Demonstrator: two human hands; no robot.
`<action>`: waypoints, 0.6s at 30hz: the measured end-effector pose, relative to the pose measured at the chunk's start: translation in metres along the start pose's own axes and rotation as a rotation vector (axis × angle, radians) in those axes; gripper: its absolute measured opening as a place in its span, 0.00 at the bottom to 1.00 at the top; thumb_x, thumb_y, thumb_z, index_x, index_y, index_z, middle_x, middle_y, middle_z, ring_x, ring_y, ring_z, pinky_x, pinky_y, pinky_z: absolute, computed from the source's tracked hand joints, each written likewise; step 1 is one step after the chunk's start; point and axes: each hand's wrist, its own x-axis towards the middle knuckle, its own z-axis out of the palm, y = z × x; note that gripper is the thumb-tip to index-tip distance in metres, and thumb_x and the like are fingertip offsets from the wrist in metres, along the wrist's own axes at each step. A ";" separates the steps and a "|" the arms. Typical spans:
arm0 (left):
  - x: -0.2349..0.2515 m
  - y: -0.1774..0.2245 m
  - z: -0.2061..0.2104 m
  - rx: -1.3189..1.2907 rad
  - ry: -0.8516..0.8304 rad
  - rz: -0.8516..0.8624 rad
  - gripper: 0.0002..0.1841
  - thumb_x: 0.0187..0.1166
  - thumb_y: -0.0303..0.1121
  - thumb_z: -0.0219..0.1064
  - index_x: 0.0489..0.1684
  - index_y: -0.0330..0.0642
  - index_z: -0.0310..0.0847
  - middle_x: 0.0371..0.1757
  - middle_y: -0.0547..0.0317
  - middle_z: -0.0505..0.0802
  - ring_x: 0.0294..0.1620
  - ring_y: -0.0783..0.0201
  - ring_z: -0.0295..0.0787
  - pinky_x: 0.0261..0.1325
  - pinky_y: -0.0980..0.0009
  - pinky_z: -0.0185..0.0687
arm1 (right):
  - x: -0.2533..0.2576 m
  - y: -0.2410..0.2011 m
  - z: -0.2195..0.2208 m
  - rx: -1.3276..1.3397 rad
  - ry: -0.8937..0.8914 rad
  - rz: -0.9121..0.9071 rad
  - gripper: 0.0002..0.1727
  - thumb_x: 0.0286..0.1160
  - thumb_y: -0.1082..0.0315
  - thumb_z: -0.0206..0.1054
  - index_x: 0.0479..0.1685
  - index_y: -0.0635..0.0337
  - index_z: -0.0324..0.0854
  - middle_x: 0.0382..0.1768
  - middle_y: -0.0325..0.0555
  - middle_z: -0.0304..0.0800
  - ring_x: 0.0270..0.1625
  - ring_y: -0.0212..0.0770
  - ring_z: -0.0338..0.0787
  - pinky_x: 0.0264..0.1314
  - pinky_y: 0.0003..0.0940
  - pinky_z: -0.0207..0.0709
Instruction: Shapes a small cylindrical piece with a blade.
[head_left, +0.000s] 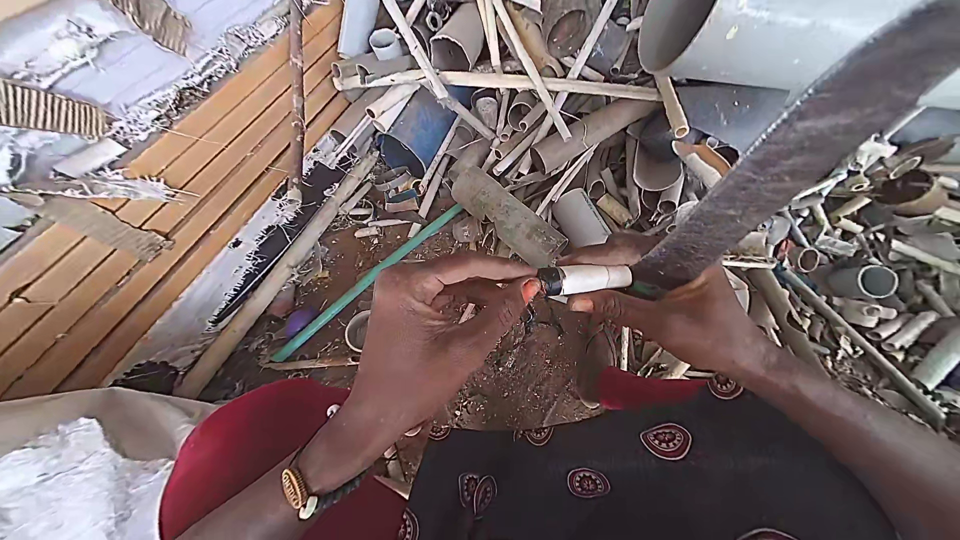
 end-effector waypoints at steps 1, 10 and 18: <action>0.000 0.000 0.001 0.023 0.006 -0.008 0.08 0.72 0.30 0.75 0.45 0.41 0.94 0.38 0.69 0.98 0.34 0.75 0.95 0.40 0.79 0.94 | -0.001 0.001 0.001 0.000 0.002 0.007 0.14 0.63 0.70 0.81 0.49 0.58 0.91 0.44 0.33 0.97 0.42 0.25 0.93 0.44 0.18 0.88; -0.001 -0.004 -0.001 0.073 -0.069 -0.284 0.08 0.77 0.42 0.71 0.46 0.54 0.89 0.38 0.76 0.95 0.31 0.78 0.91 0.32 0.80 0.89 | -0.004 0.018 0.010 -0.269 0.048 -0.153 0.16 0.72 0.60 0.78 0.52 0.61 0.92 0.41 0.35 0.94 0.43 0.21 0.90 0.47 0.16 0.85; 0.004 0.003 -0.003 -0.277 0.016 -0.441 0.05 0.73 0.25 0.75 0.42 0.39 0.93 0.37 0.63 0.97 0.34 0.72 0.95 0.41 0.79 0.92 | -0.002 0.021 0.015 -0.344 0.085 -0.262 0.16 0.75 0.60 0.73 0.54 0.62 0.92 0.36 0.40 0.91 0.39 0.19 0.86 0.44 0.13 0.79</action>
